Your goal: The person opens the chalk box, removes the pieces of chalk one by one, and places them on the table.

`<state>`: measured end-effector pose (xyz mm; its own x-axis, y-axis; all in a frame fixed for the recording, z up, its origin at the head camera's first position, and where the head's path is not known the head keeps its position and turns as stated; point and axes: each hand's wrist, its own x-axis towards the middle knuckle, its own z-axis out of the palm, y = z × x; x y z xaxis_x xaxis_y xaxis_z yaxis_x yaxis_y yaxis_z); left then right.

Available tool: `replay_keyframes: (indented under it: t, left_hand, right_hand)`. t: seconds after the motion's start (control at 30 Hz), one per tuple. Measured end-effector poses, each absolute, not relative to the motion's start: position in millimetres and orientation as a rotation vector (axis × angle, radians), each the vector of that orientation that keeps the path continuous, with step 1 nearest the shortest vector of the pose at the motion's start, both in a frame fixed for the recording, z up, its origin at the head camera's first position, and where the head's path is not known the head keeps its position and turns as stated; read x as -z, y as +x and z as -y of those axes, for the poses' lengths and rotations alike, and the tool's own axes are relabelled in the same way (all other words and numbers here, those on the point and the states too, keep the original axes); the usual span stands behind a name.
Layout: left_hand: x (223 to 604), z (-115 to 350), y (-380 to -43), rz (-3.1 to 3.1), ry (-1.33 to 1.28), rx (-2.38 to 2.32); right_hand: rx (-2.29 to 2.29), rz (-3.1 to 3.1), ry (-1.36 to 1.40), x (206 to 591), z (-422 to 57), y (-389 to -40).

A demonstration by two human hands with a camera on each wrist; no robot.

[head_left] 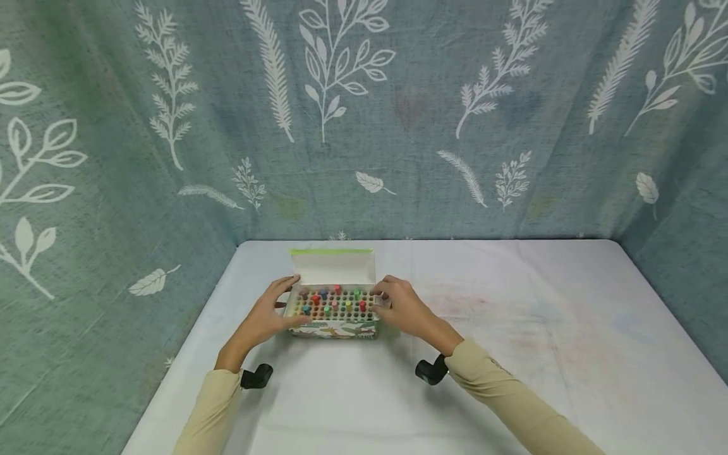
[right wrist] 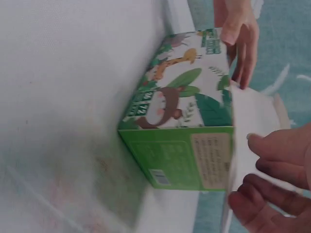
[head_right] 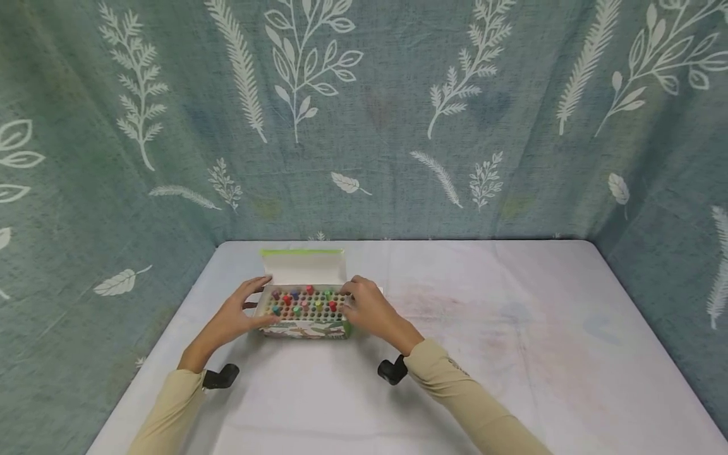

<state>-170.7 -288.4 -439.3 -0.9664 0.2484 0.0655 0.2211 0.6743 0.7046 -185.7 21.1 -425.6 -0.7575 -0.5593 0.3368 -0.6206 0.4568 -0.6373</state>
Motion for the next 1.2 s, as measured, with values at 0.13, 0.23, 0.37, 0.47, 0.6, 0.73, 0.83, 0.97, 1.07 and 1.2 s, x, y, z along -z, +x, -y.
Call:
replay_keyframes:
  t: [0.13,0.23,0.37,0.47,0.6,0.73,0.83,0.97,1.07,1.2]
  left_hand:
    - [443.7,291.7,-172.9,-2.753,0.325,-1.225]
    - [446.9,294.8,-174.9,-2.713,0.314,-1.265]
    - [445.0,297.0,-173.5,-2.697,0.291,-1.277]
    - [440.4,296.1,-171.8,-2.689,0.286,-1.258]
    - [429.1,287.8,-167.9,-2.632,0.288,-1.300]
    - [421.4,281.9,-163.3,-2.591,0.264,-1.338]
    - [422.4,282.9,-162.4,-2.588,0.254,-1.338]
    - [425.0,283.4,-163.4,-2.582,0.251,-1.339]
    - [425.9,283.1,-164.3,-2.576,0.245,-1.342]
    - [426.1,282.3,-164.8,-2.577,0.244,-1.357]
  right_hand:
    - [-1.117,2.588,1.111,432.8,-11.6,-190.6]
    - [-0.974,2.600,1.148,432.5,-5.1,-191.9]
    - [-0.868,2.626,1.200,427.0,2.8,-190.7]
    - [-0.827,2.638,1.235,425.4,6.7,-191.2]
    - [-0.788,2.619,1.249,427.4,7.3,-193.3]
    - [-0.808,2.616,1.256,428.7,9.1,-193.9]
    - [-0.817,2.627,1.282,428.8,12.6,-193.5]
    - [-0.812,2.650,1.292,425.5,13.4,-193.0]
    - [-0.837,2.676,1.280,423.1,11.8,-194.2]
    - [-0.894,2.707,1.274,421.1,9.5,-196.6]
